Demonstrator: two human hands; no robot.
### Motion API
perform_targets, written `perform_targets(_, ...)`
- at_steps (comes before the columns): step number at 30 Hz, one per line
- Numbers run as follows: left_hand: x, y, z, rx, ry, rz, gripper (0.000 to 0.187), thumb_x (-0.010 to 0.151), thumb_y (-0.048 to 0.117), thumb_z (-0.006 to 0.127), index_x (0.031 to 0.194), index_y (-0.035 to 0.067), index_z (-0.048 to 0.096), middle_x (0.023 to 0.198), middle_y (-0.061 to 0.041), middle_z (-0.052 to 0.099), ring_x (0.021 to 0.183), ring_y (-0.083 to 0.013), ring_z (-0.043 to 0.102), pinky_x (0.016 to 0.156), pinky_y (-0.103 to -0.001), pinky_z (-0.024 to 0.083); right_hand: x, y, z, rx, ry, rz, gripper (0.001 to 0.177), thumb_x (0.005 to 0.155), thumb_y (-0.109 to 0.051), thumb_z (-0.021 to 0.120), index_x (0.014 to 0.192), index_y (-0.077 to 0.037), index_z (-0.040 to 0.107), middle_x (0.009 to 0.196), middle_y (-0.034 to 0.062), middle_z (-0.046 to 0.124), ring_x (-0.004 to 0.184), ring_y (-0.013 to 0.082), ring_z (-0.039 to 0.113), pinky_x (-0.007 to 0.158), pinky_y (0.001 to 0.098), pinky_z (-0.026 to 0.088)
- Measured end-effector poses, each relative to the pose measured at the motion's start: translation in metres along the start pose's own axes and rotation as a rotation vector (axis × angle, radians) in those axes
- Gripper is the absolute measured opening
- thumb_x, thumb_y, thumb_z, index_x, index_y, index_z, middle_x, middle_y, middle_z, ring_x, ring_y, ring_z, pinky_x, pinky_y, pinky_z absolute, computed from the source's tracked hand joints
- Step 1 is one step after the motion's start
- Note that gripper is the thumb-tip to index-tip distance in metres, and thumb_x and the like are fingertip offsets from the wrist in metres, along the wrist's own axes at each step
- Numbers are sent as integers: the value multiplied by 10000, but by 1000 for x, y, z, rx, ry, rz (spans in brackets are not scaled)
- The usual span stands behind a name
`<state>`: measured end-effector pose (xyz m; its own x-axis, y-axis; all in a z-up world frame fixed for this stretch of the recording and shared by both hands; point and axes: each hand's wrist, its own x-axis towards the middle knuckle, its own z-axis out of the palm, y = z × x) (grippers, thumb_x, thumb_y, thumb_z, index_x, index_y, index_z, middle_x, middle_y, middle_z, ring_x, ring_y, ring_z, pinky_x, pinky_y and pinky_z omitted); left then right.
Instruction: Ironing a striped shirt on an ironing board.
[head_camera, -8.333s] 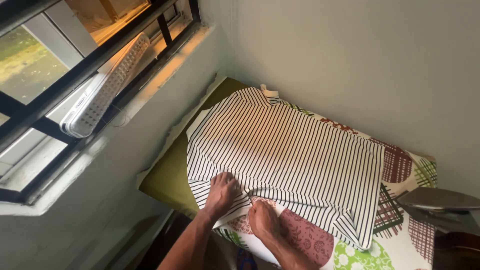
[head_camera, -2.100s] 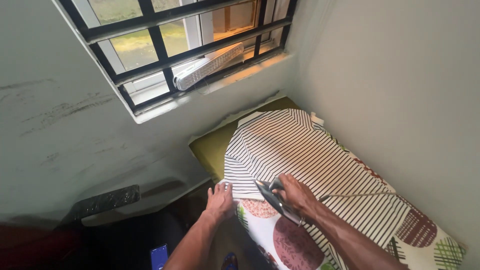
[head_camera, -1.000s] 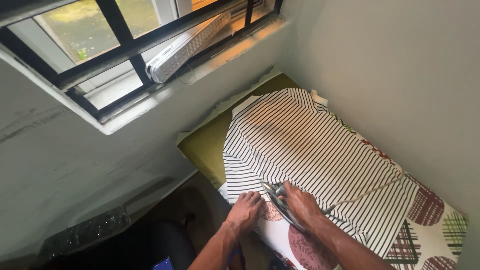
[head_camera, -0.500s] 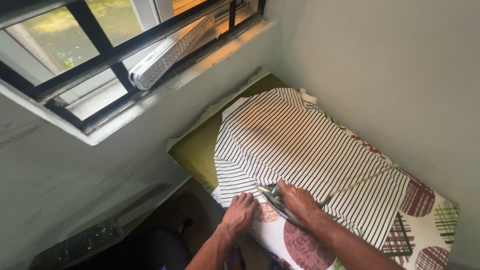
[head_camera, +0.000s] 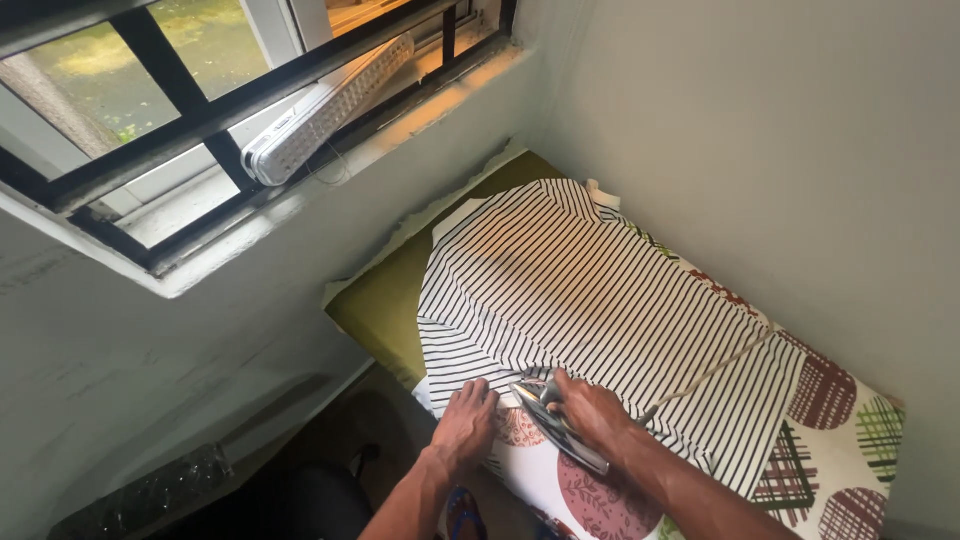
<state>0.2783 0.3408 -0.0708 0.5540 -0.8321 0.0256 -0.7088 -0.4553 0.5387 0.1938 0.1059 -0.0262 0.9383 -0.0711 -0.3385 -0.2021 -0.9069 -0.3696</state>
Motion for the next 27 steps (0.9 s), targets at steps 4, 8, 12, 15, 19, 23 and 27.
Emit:
perform_targets(4,-3,-4,9,37,47,-16,412,779,67,629,1181,-15,587,1198,-207,534,1163,-372,497,973,-470,414,-5,-18,-3,-89,-89,159,293,1038,-325,553,1096,-58,446,843,205,703,782,374,733,704,491,586)
perform_targets(8,-2,-4,6,26,34,-24,415,796,88,634,1196,-9,580,1208,-207,527,1167,-375,490,974,-476,410,-5,-6,1,-79,-119,71,258,1020,-317,563,1083,-85,466,849,188,702,731,345,724,648,472,586)
perform_targets(12,-4,-2,3,-1,18,-14,395,797,90,629,1182,11,586,1199,-196,527,1174,-375,487,951,-475,414,-5,-23,-21,-5,-188,200,231,1040,-327,520,1100,-104,503,879,169,740,685,257,740,602,381,606)
perform_targets(15,-6,-3,-2,-35,-20,-36,335,829,91,624,1155,20,592,1189,-195,526,1152,-373,490,960,-477,412,-1,-26,-15,46,-98,171,167,1020,-227,488,1145,-119,516,984,128,724,667,250,751,566,377,621)
perform_targets(19,-10,-10,-5,19,108,-16,330,781,89,637,1097,2,598,1141,-203,537,1136,-377,497,965,-493,403,16,-41,0,65,-95,107,196,1013,-279,530,1097,-102,532,959,137,721,693,266,753,591,380,624)
perform_targets(23,-10,-19,-12,36,110,-120,290,778,76,618,1062,15,605,1133,-185,552,1151,-366,510,984,-481,410,25,-59,2,-48,0,57,314,1030,-354,561,1083,-48,509,916,215,716,766,369,737,636,483,579)
perform_targets(27,-11,-38,-16,13,200,-199,293,816,66,628,1106,30,627,1171,-185,569,1170,-379,523,973,-500,423,30,-64,9,-94,42,105,397,1014,-386,564,1092,-9,468,898,255,698,795,412,745,635,495,611)
